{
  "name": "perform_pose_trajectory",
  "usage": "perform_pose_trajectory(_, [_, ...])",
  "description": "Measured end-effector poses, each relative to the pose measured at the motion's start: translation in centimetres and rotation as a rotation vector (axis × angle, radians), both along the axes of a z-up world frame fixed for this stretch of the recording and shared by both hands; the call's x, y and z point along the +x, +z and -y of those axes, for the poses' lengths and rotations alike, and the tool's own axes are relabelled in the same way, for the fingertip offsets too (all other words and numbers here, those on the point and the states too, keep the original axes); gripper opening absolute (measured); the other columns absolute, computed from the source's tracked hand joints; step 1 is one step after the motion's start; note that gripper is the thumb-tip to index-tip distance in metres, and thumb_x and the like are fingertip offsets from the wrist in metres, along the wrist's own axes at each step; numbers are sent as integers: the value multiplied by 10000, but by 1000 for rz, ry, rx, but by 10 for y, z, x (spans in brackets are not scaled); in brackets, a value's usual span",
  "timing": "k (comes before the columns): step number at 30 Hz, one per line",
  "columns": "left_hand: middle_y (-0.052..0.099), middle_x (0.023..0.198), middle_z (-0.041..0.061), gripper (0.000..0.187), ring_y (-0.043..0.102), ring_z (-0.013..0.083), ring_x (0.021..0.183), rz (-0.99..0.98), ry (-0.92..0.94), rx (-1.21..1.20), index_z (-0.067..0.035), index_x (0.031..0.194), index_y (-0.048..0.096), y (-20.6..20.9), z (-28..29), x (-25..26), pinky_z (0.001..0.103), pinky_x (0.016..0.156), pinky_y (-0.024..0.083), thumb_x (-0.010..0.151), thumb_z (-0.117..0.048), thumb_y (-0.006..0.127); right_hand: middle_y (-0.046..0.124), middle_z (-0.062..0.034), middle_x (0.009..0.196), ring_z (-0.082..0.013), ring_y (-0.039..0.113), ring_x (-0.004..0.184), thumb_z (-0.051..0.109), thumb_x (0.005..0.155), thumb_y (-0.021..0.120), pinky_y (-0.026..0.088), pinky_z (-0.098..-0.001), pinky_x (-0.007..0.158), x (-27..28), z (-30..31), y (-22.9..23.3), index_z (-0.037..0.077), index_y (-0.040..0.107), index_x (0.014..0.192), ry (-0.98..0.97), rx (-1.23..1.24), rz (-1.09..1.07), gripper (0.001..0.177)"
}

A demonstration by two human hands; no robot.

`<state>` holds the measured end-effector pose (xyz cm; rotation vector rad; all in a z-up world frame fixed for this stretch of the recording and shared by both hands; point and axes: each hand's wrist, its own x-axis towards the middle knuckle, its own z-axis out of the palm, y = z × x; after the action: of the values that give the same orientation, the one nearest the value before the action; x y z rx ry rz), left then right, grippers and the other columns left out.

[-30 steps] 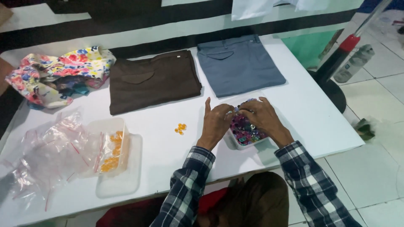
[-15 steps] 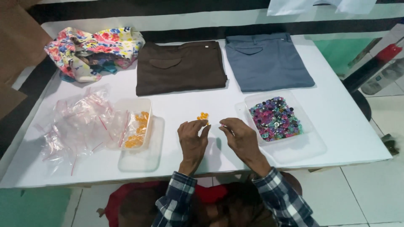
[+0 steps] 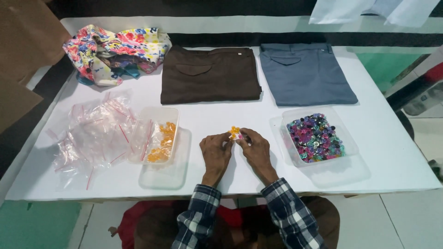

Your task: Picking small yellow beads from a container and placing them into small plastic bags.

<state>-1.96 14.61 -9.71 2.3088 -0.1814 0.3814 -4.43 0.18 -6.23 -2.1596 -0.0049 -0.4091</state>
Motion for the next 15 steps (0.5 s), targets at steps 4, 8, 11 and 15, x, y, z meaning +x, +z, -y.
perform_pose_trajectory(4, [749,920,-43,213,649,178,1053,-3,-4,-41,-221,1087,734,6,-3,-6,433,1078,366,881,-166,746,716,-200,1157,-341,709,1055,56,892,747,595,-422,926,-5,0,6,28,661,1267,-4,76,-46,386])
perform_pose_trajectory(8, [755,945,12,233,661,218,1055,24,-32,-76,-177,1118,722,11,-4,-7,456,1081,369,892,-123,730,713,-182,1141,-344,703,1086,15,918,704,597,-436,949,1,0,-3,50,667,1243,-21,70,-62,329])
perform_pose_trajectory(11, [756,931,11,224,669,217,1045,25,-21,-64,-186,1102,719,11,-1,-4,457,1069,378,888,-123,734,712,-189,1127,-359,699,1088,21,924,694,597,-450,949,0,-1,3,47,672,1227,-13,84,-61,304])
perform_pose_trajectory(15, [763,934,15,212,677,219,1043,16,-20,-65,-189,1091,721,12,-2,-3,455,1063,385,890,-123,731,706,-205,1132,-369,699,1087,37,944,678,591,-439,944,-3,-2,10,30,688,1223,-2,80,-67,279])
